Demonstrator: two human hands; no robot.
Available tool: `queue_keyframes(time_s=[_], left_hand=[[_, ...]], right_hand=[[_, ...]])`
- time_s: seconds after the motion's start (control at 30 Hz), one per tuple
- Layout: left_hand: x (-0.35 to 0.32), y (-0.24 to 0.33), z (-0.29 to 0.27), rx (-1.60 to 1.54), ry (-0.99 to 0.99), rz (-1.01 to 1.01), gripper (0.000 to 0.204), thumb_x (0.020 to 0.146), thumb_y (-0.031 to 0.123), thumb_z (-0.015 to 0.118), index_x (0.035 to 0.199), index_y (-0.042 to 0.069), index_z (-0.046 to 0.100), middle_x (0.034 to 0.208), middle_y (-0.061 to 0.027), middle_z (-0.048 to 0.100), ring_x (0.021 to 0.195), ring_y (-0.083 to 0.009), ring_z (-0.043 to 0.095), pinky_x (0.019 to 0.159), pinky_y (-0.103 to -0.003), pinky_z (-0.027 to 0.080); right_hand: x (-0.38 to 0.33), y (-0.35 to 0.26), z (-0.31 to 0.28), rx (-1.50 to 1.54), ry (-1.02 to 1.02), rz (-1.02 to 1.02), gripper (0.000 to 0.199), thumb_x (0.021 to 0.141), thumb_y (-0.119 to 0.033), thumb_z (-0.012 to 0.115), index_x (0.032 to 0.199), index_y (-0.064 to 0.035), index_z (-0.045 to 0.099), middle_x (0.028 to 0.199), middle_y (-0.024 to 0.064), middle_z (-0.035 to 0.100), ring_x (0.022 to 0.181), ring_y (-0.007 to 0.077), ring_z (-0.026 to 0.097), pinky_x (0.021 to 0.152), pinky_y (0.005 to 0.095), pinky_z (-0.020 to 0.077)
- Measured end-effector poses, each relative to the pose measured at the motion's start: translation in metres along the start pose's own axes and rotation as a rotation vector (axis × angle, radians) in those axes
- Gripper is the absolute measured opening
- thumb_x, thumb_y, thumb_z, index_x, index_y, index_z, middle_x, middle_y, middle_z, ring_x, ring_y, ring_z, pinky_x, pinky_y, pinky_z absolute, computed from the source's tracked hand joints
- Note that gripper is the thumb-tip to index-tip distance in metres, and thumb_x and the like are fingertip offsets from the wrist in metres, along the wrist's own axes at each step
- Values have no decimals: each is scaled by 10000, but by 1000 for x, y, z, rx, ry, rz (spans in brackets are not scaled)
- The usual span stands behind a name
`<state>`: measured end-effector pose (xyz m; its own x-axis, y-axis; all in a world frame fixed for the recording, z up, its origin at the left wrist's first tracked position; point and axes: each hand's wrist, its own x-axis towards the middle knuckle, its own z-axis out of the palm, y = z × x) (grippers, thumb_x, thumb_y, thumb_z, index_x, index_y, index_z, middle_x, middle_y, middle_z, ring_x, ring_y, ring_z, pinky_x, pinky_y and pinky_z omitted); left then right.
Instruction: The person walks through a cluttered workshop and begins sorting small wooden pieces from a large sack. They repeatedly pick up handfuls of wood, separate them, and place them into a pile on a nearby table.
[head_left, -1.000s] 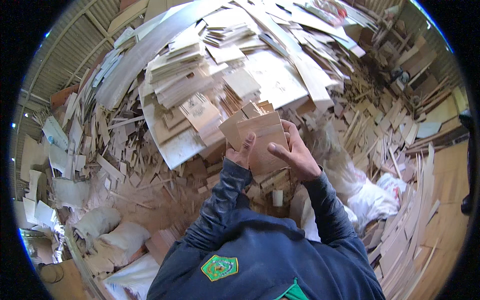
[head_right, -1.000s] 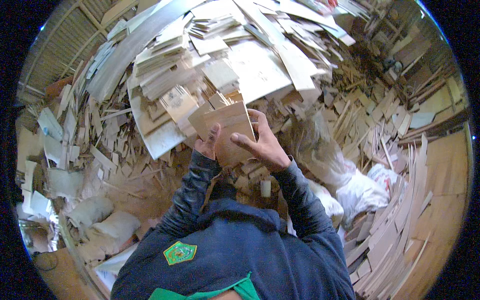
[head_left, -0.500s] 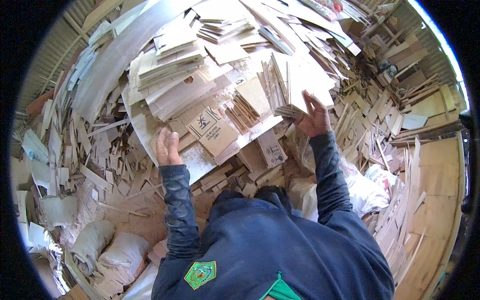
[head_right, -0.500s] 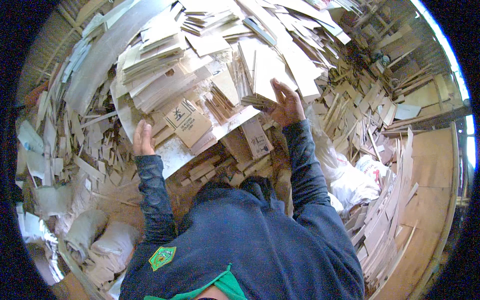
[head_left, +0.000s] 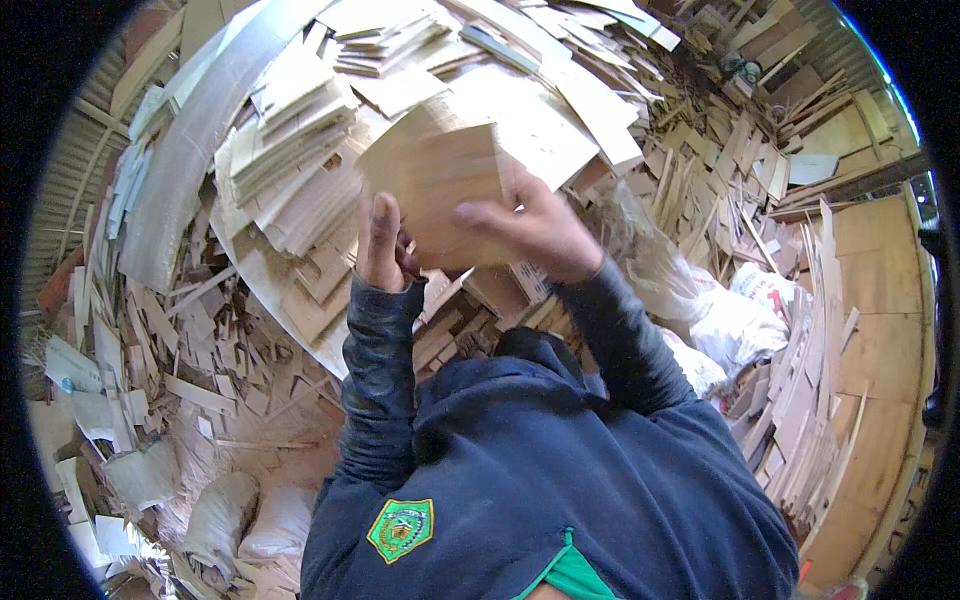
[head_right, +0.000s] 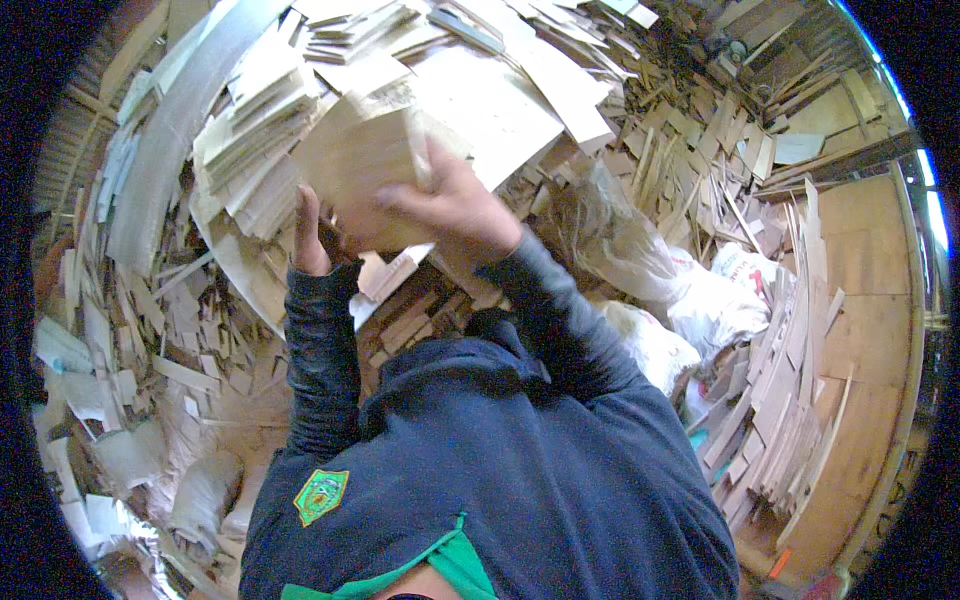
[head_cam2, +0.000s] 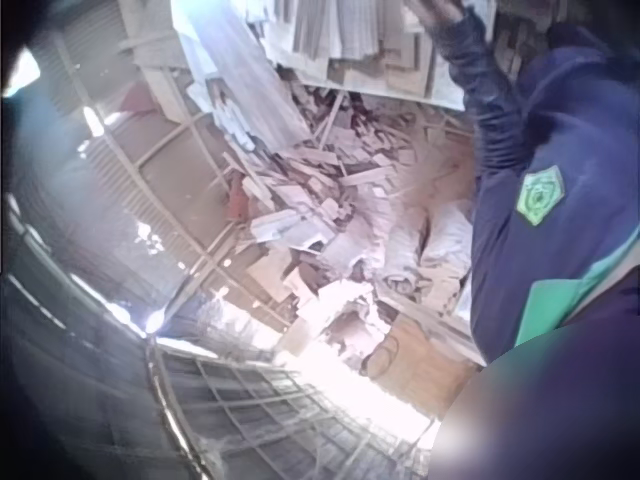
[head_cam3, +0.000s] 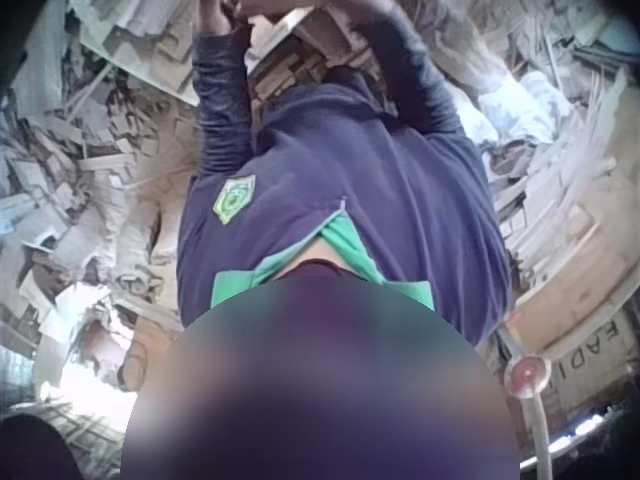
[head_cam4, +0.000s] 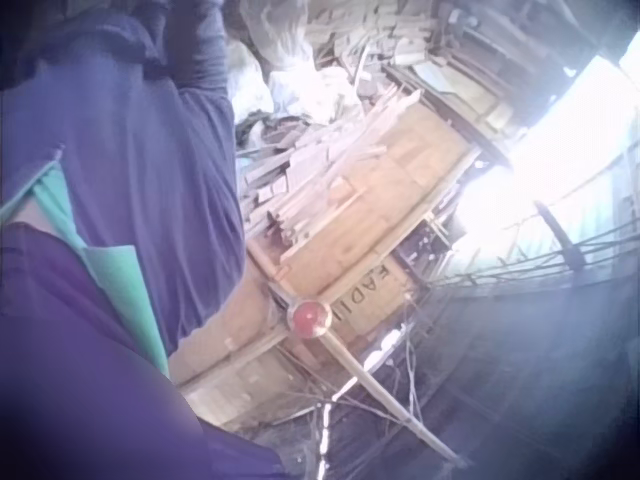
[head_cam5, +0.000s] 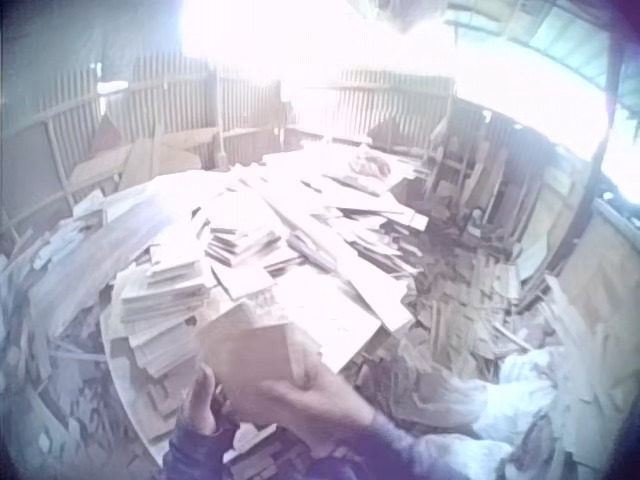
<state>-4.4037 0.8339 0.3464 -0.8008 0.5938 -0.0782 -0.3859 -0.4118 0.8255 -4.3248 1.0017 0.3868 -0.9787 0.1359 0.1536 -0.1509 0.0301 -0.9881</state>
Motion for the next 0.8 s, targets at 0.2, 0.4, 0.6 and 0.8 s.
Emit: queue_keyframes(time_s=[0.2, 0.4, 0.6, 0.8], left_hand=[[4, -8, -53, -768, -103, 122, 794, 903, 668, 392, 1464, 110, 323, 1397, -184, 461, 1198, -392, 520, 966, -570, 466], [-31, -12, -61, -345, 9, 402, 695, 958, 595, 369, 1519, 218, 211, 1518, -138, 293, 1356, -392, 351, 1111, -591, 308], [-52, -18, -57, -350, 158, 339, 671, 965, 551, 398, 1471, 125, 283, 1428, -165, 400, 1274, -365, 441, 1058, -533, 390], [-57, -36, -56, -611, 193, 297, 673, 962, 552, 401, 1407, 48, 377, 1327, -195, 507, 1164, -345, 552, 967, -487, 496]], right_hand=[[6, -50, 61, -670, -103, -212, 799, 840, -500, 671, 1411, -6, 412, 1172, 245, 540, 987, 338, 597, 841, 406, 492], [13, -42, 77, -243, -116, -32, 400, 888, -223, 649, 1208, 11, 600, 1081, 212, 661, 762, 276, 682, 723, 343, 537], [16, -28, 74, -196, -248, 89, 423, 873, -155, 710, 1252, -15, 584, 900, 52, 639, 728, 71, 593, 674, 227, 506], [18, -24, 62, -99, -361, 162, 433, 861, -132, 710, 1255, -14, 577, 934, 40, 600, 760, 79, 602, 699, 223, 510]])
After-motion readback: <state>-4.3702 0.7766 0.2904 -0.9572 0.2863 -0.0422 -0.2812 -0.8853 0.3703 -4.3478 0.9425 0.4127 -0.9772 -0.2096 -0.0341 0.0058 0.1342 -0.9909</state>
